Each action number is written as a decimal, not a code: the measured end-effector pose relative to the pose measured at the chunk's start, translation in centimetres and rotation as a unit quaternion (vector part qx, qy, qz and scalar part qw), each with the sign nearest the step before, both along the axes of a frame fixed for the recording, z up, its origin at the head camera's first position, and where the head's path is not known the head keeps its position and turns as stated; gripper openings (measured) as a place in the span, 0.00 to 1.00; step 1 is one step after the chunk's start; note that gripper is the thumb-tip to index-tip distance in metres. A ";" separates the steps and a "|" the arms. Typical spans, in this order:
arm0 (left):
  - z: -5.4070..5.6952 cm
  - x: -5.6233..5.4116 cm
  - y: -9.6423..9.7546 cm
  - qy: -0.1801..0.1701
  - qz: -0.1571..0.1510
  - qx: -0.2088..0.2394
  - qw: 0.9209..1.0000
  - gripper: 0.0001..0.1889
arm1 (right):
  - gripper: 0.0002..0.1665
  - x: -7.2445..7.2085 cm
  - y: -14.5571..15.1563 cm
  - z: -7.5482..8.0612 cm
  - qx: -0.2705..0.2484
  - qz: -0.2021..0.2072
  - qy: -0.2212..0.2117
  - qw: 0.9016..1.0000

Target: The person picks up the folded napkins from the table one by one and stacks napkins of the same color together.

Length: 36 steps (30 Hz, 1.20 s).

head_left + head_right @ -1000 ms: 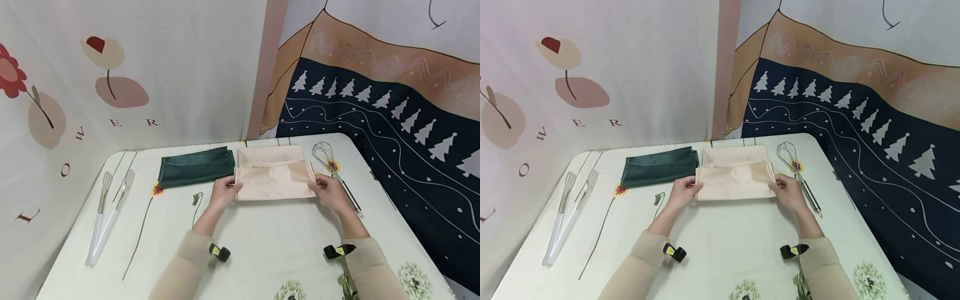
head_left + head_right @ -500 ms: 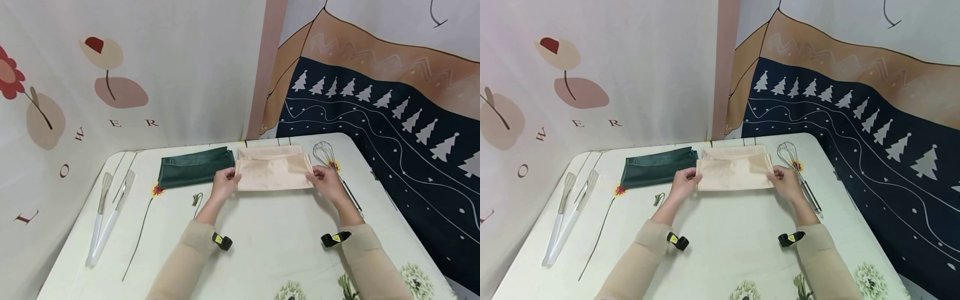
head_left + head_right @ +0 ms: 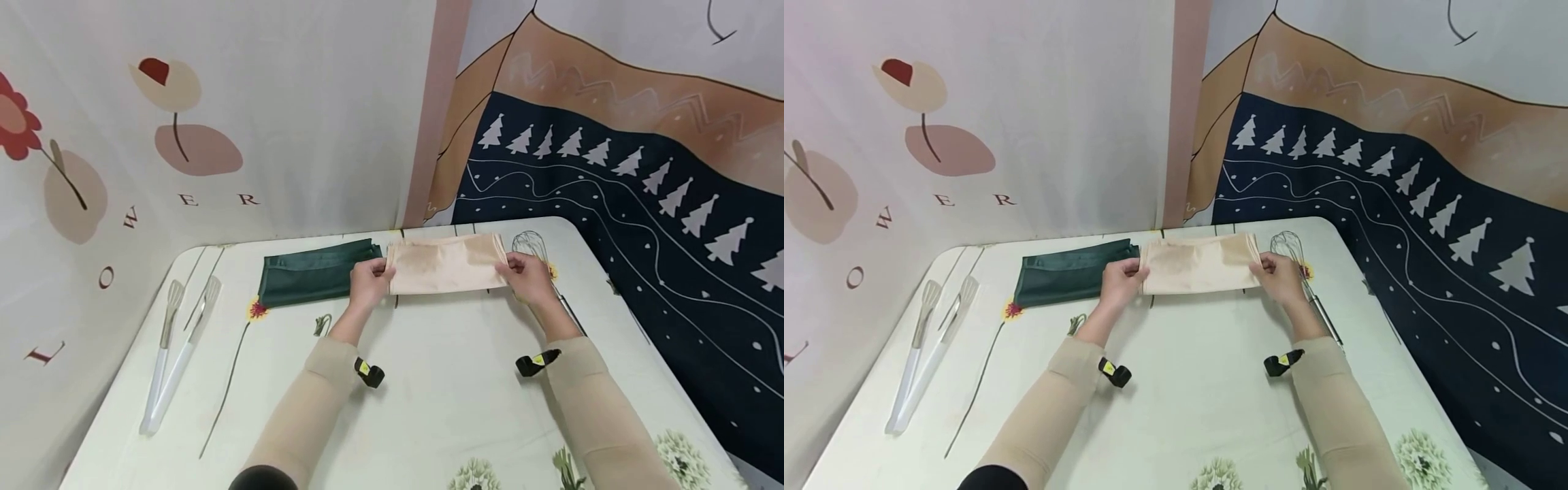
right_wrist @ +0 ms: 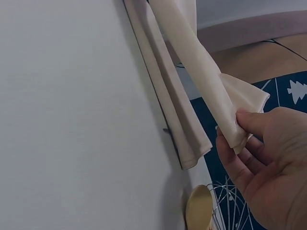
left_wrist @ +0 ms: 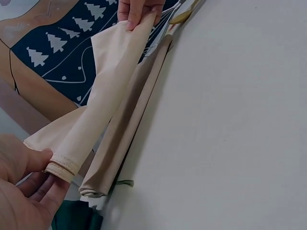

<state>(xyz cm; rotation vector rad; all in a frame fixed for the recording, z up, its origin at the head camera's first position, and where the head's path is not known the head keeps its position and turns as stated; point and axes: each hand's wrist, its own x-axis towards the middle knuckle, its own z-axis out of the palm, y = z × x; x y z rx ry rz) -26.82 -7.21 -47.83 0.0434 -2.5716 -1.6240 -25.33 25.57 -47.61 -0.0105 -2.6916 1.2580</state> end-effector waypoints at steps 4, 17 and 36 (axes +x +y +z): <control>0.0 -1.0 0.1 0.008 0.001 -0.002 1.000 0.11 | 0.16 -1.1 0.0 0.2 0.006 -0.010 -0.010 1.000; -0.5 -2.9 0.4 0.011 -0.010 -0.043 0.999 0.10 | 0.15 -3.5 0.4 -0.3 0.025 0.006 -0.055 0.998; -0.6 -2.9 0.9 -0.004 -0.003 -0.083 0.997 0.13 | 0.18 -3.9 0.6 -0.9 0.060 0.012 -0.093 0.994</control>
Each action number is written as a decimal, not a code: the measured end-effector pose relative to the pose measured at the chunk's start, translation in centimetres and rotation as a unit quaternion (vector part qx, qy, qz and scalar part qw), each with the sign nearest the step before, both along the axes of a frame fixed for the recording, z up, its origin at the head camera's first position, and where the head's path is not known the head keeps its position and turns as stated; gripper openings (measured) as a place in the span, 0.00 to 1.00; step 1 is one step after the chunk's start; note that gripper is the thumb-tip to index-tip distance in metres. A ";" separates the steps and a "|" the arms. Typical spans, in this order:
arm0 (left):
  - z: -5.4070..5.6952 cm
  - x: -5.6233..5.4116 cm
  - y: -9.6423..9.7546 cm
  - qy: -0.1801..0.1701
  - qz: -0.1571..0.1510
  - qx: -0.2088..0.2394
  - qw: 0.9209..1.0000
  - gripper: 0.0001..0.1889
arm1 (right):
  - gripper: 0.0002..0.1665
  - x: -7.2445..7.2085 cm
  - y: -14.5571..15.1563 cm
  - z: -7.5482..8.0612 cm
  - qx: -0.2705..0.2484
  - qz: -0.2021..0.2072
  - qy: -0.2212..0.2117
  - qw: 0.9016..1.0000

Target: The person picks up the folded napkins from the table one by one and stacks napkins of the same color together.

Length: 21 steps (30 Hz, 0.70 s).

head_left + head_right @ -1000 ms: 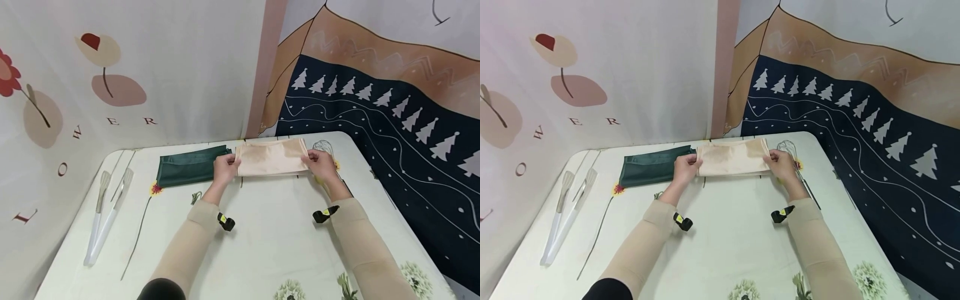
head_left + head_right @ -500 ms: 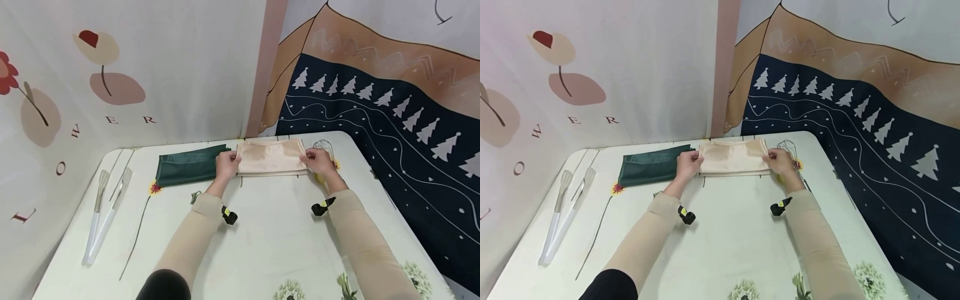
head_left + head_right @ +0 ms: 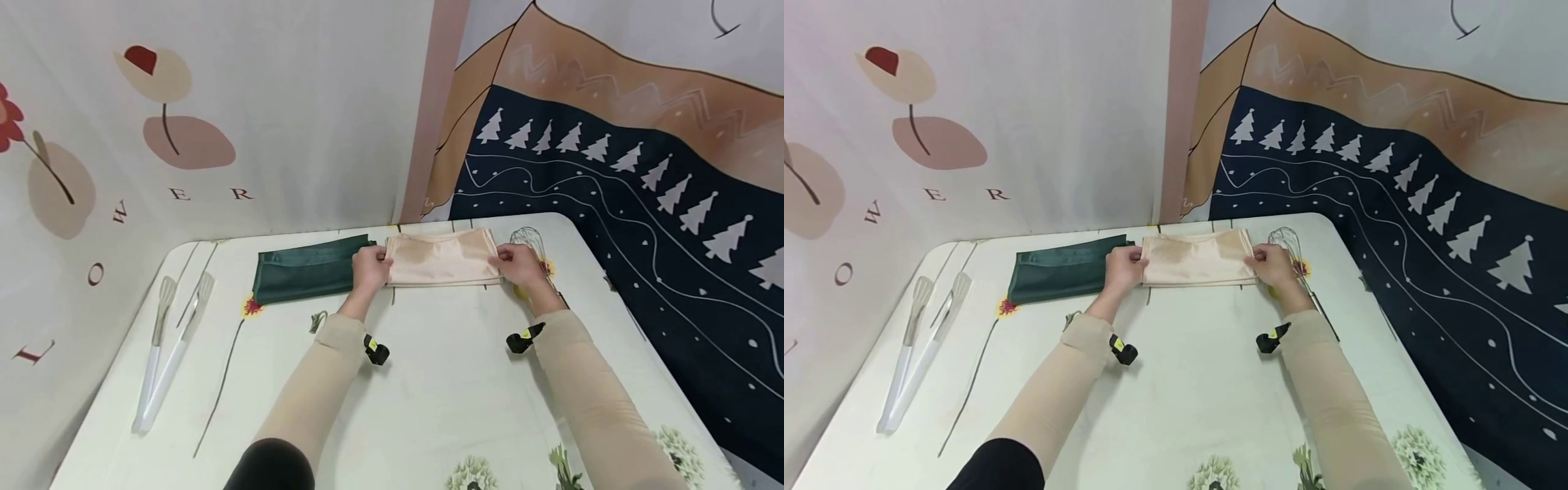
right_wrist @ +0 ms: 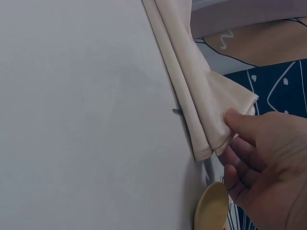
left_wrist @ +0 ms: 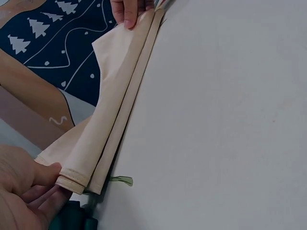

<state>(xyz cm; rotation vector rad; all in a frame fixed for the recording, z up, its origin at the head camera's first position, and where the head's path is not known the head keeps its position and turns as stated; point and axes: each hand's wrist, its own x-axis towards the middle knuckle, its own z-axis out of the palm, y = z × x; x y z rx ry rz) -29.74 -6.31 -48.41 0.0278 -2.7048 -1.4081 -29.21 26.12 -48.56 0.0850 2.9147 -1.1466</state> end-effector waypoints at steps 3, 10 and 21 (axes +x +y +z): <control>0.2 0.1 -0.3 -0.001 0.010 0.013 1.000 0.14 | 0.21 0.1 -0.2 0.1 -0.005 -0.018 0.006 1.000; 1.3 0.4 -1.1 0.023 0.031 0.038 0.999 0.14 | 0.24 0.7 -0.7 1.0 -0.022 -0.051 0.075 0.996; 1.9 1.9 -2.9 0.043 -0.008 0.028 0.999 0.16 | 0.25 2.3 -2.0 1.9 -0.033 -0.025 0.129 0.991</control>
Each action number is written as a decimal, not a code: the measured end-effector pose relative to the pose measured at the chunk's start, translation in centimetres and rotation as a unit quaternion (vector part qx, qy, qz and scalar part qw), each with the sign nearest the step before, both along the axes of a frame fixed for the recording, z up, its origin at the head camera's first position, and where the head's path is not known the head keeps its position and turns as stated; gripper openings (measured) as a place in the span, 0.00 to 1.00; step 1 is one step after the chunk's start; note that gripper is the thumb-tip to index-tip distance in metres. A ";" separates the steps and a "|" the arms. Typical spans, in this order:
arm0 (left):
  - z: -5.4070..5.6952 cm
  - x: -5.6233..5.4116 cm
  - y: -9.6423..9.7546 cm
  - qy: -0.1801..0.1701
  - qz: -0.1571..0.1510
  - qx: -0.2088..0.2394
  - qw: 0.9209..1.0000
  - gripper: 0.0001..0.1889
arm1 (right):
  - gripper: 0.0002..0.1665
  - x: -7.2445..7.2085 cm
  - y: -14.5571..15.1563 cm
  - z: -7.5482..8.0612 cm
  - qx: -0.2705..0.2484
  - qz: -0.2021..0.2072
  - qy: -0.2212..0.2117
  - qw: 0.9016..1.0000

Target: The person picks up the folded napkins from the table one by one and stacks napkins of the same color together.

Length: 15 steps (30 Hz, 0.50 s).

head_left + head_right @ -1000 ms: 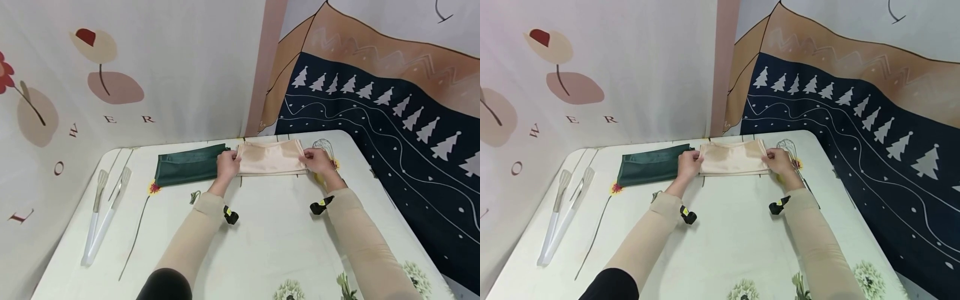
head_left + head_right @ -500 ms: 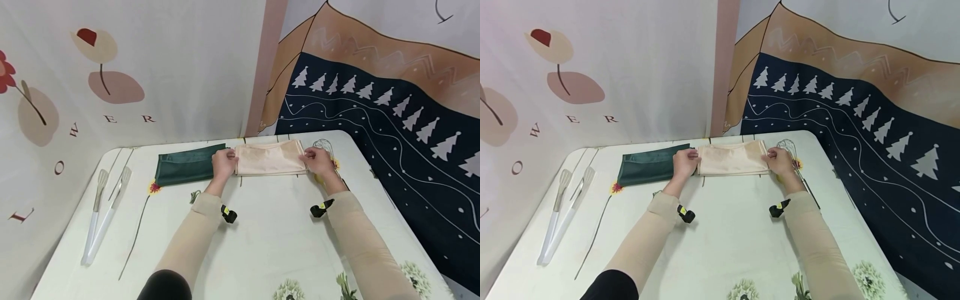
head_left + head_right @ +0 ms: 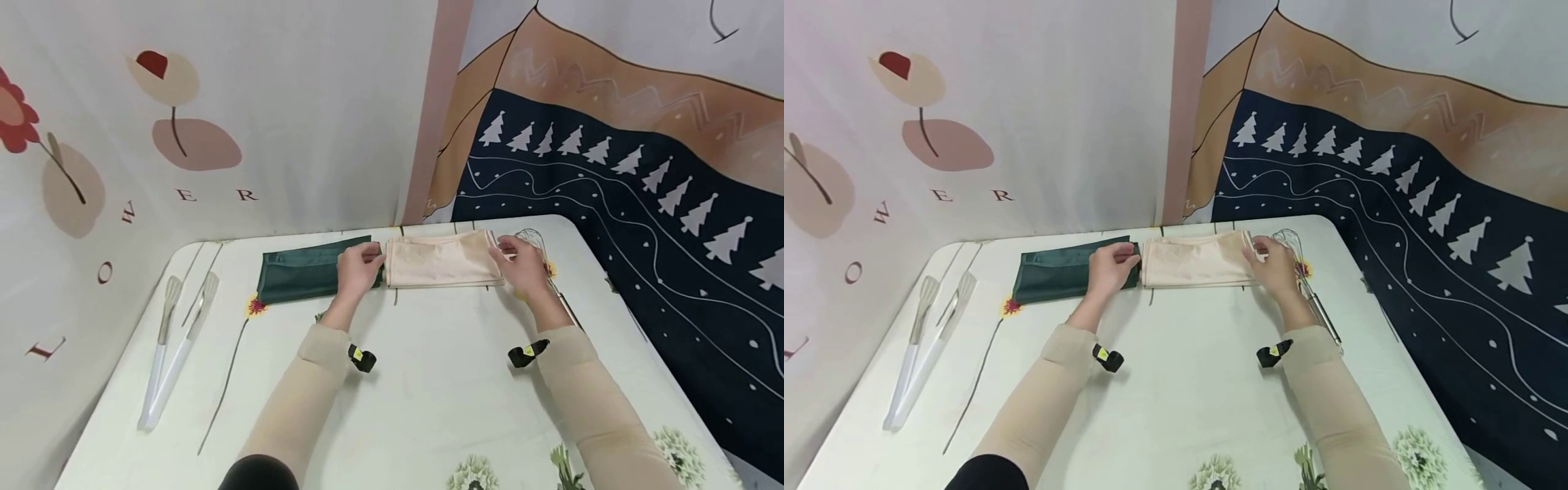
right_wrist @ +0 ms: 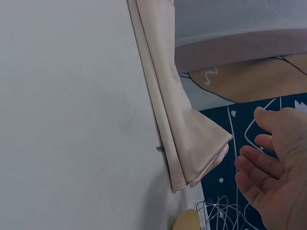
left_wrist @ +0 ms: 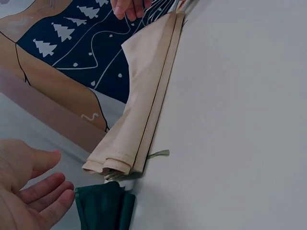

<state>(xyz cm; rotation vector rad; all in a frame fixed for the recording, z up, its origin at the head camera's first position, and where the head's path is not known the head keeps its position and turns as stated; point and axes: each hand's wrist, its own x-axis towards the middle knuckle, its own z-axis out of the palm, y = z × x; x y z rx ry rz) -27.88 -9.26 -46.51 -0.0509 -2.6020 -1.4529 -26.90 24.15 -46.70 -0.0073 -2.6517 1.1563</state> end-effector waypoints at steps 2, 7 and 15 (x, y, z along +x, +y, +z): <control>0.0 0.4 -0.5 -0.002 -0.001 -0.008 1.000 0.17 | 0.24 0.3 -0.2 0.1 -0.003 0.011 0.007 1.000; -0.2 1.6 -1.9 0.011 -0.016 -0.040 0.999 0.16 | 0.23 1.1 -0.8 0.3 0.002 0.028 0.033 0.999; -0.9 4.0 -4.1 0.027 -0.039 -0.090 0.995 0.16 | 0.24 2.9 -1.9 0.1 -0.001 0.046 0.057 0.997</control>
